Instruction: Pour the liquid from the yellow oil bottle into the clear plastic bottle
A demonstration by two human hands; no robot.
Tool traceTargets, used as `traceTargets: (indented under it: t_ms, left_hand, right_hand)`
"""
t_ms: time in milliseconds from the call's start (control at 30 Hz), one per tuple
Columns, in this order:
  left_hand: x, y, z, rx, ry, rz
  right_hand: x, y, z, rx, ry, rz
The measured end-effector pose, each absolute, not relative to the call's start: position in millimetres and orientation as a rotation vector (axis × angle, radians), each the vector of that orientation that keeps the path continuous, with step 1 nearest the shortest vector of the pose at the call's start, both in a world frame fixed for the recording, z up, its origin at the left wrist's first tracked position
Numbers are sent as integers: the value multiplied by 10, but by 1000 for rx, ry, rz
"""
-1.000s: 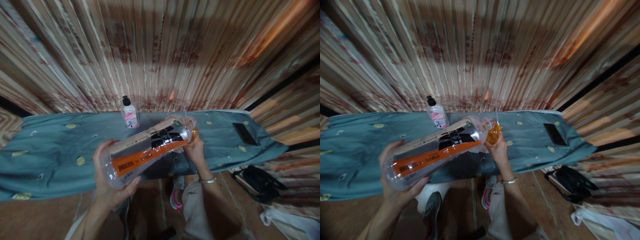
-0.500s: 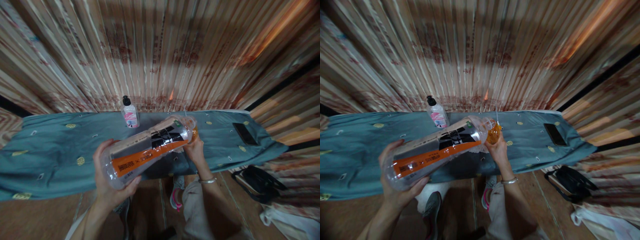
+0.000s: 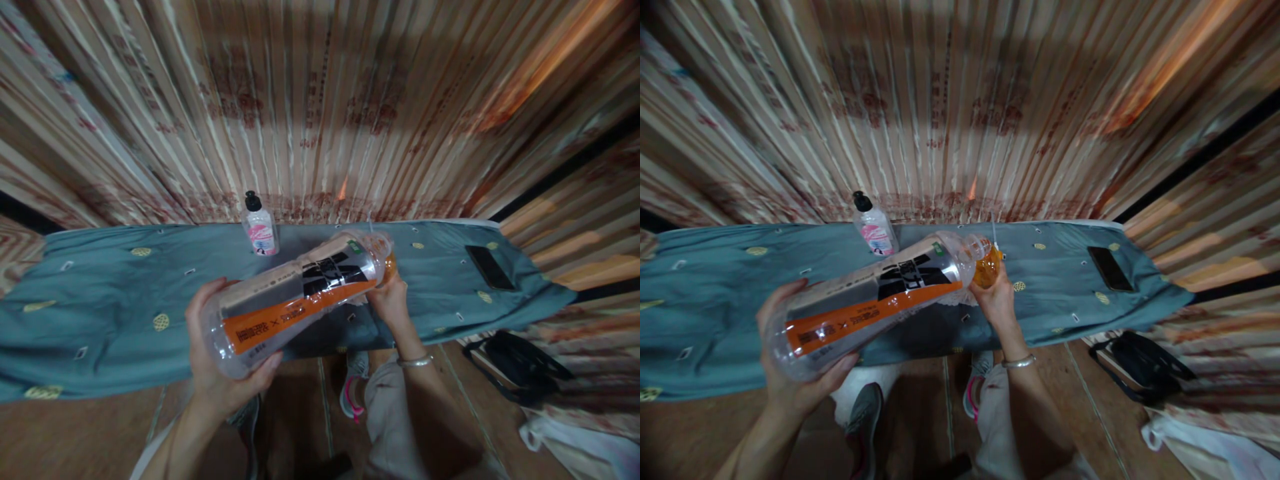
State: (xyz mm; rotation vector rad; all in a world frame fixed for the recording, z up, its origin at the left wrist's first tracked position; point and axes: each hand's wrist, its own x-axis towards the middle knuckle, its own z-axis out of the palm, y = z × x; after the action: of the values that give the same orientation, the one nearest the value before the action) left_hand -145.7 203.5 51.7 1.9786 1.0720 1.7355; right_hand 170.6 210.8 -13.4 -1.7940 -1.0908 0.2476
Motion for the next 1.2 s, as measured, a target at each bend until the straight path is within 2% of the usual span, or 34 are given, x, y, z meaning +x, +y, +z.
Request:
traceTargets:
  t_ms: [1200]
  left_hand:
    - [-1469, 2022, 524, 2025, 1080, 1705]
  right_hand:
    - [1719, 2106, -150, -1811, -1107, 236]
